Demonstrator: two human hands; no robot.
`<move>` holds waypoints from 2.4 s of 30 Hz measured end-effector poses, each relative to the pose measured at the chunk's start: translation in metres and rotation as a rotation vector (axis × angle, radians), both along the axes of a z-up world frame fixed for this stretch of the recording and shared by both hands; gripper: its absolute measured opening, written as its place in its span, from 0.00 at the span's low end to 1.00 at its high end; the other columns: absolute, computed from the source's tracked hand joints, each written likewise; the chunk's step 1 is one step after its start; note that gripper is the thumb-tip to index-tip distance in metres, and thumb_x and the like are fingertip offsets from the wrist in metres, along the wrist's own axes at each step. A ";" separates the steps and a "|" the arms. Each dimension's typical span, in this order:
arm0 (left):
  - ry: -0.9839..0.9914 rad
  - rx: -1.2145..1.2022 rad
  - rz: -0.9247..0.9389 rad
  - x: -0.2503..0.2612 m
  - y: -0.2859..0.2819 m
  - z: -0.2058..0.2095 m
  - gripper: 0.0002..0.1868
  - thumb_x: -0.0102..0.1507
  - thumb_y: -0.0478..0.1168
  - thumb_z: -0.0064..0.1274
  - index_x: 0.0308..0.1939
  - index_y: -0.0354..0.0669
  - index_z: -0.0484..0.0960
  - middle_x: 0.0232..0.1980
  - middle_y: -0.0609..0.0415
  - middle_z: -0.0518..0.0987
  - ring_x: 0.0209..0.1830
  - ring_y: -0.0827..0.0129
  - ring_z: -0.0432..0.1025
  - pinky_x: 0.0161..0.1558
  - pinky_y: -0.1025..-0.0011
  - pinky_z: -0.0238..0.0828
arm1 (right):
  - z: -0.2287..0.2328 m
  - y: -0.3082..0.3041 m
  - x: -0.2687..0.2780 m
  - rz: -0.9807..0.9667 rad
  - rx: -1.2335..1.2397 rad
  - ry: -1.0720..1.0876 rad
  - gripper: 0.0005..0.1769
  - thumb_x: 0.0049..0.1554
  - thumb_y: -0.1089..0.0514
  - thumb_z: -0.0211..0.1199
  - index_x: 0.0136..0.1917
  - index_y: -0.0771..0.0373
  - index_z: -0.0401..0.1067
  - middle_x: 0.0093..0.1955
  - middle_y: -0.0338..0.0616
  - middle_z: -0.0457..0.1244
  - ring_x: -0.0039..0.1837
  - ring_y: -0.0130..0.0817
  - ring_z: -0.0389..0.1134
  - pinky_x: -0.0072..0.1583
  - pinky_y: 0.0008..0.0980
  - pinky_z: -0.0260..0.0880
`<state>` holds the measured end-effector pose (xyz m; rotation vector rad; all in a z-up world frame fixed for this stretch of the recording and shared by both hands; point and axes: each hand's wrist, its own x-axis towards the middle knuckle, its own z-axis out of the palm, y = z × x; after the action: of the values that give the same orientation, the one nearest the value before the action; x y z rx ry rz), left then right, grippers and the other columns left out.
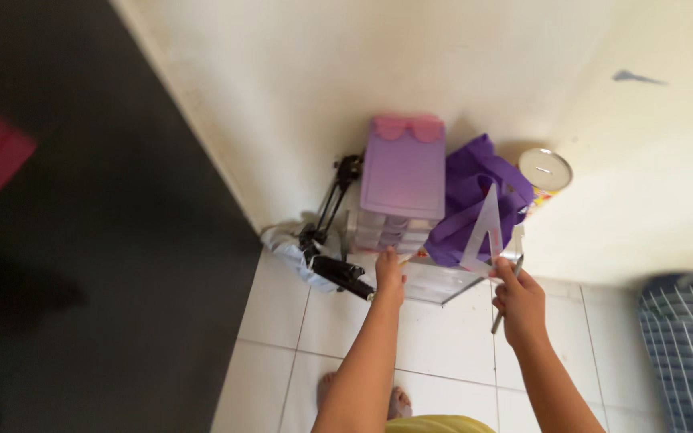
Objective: The person removes a slip of paper from a purple storage drawer, applies glue to it from a tube, and sticks it onto the wall near a power outlet. They also handle various items including a ruler, a toy car, and a white plush toy from a backpack and a desk.
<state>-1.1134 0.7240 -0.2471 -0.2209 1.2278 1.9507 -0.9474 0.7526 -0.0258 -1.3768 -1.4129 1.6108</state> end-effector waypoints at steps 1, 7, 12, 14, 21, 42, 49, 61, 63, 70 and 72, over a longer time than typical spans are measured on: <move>-0.041 -0.046 -0.016 -0.010 0.009 0.009 0.27 0.60 0.58 0.35 0.57 0.47 0.63 0.48 0.60 0.67 0.37 0.74 0.60 0.29 0.75 0.57 | 0.005 0.006 -0.002 -0.019 0.018 -0.002 0.19 0.53 0.48 0.58 0.40 0.69 0.67 0.27 0.35 0.44 0.26 0.19 0.42 0.28 0.20 0.42; -0.133 -0.042 -0.020 -0.030 0.004 0.074 0.33 0.56 0.66 0.29 0.59 0.53 0.59 0.59 0.61 0.63 0.46 0.76 0.60 0.32 0.77 0.53 | 0.019 -0.007 -0.020 -0.124 0.006 0.091 0.16 0.51 0.52 0.55 0.46 0.67 0.69 0.37 0.36 0.56 0.26 0.16 0.42 0.28 0.18 0.41; -0.165 -0.013 -0.082 -0.034 -0.011 0.080 0.32 0.59 0.64 0.32 0.57 0.48 0.58 0.49 0.57 0.63 0.41 0.72 0.59 0.32 0.75 0.53 | 0.007 -0.019 -0.038 -0.175 -0.010 0.071 0.15 0.51 0.53 0.55 0.46 0.67 0.68 0.36 0.36 0.57 0.26 0.16 0.44 0.28 0.18 0.43; -0.189 0.026 -0.096 -0.032 -0.010 0.070 0.28 0.58 0.61 0.35 0.57 0.51 0.60 0.44 0.60 0.62 0.35 0.73 0.53 0.31 0.75 0.53 | 0.007 -0.012 -0.043 -0.172 0.019 0.066 0.15 0.52 0.54 0.55 0.46 0.67 0.68 0.36 0.36 0.57 0.26 0.16 0.44 0.28 0.17 0.43; -0.031 -0.011 -0.278 -0.032 -0.029 0.047 0.20 0.61 0.54 0.38 0.50 0.49 0.63 0.36 0.62 0.60 0.30 0.77 0.52 0.33 0.77 0.57 | 0.012 -0.027 -0.057 -0.150 0.005 0.032 0.14 0.51 0.53 0.55 0.45 0.66 0.68 0.34 0.34 0.56 0.25 0.16 0.42 0.28 0.17 0.41; 0.128 -0.209 -0.273 -0.011 -0.060 0.037 0.12 0.59 0.47 0.43 0.43 0.47 0.68 0.28 0.60 0.66 0.21 0.75 0.55 0.21 0.75 0.53 | 0.003 -0.028 -0.034 0.209 -0.073 -0.233 0.15 0.46 0.54 0.53 0.41 0.67 0.72 0.28 0.35 0.53 0.26 0.21 0.43 0.29 0.20 0.42; 0.247 -0.255 -0.159 -0.019 -0.029 0.014 0.12 0.59 0.46 0.46 0.42 0.44 0.70 0.30 0.58 0.68 0.28 0.74 0.61 0.32 0.74 0.60 | 0.013 -0.023 -0.022 0.134 -0.062 -0.202 0.16 0.46 0.53 0.54 0.40 0.68 0.72 0.26 0.35 0.52 0.25 0.21 0.41 0.29 0.21 0.40; 0.274 -0.335 -0.069 -0.040 0.004 0.009 0.17 0.57 0.48 0.47 0.44 0.40 0.70 0.42 0.47 0.74 0.43 0.63 0.67 0.46 0.70 0.61 | 0.013 -0.011 -0.017 0.050 -0.101 -0.220 0.17 0.46 0.51 0.57 0.38 0.68 0.72 0.24 0.35 0.50 0.25 0.21 0.40 0.29 0.22 0.38; 0.258 -0.422 -0.013 -0.038 -0.008 0.030 0.21 0.58 0.51 0.47 0.43 0.35 0.71 0.44 0.47 0.74 0.45 0.63 0.68 0.47 0.71 0.62 | 0.011 -0.010 -0.018 0.069 -0.084 -0.206 0.16 0.46 0.51 0.57 0.38 0.68 0.72 0.25 0.35 0.51 0.25 0.21 0.40 0.29 0.21 0.38; 0.063 -0.029 -0.149 -0.035 -0.044 0.134 0.29 0.56 0.61 0.39 0.51 0.46 0.67 0.37 0.67 0.63 0.34 0.77 0.58 0.33 0.77 0.56 | 0.010 -0.012 -0.031 0.143 -0.061 -0.116 0.14 0.45 0.53 0.55 0.38 0.67 0.71 0.26 0.34 0.52 0.26 0.20 0.42 0.29 0.21 0.41; -0.034 0.136 -0.139 -0.042 -0.040 0.148 0.30 0.56 0.62 0.44 0.48 0.41 0.71 0.23 0.66 0.54 0.21 0.80 0.50 0.22 0.82 0.48 | 0.011 -0.015 -0.034 0.154 -0.053 -0.115 0.14 0.46 0.53 0.55 0.37 0.68 0.70 0.26 0.34 0.51 0.26 0.21 0.42 0.29 0.21 0.41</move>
<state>-1.1552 0.6839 -0.0989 -0.0961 1.0554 1.8925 -0.9818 0.7379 -0.0143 -1.4415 -1.5885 1.7001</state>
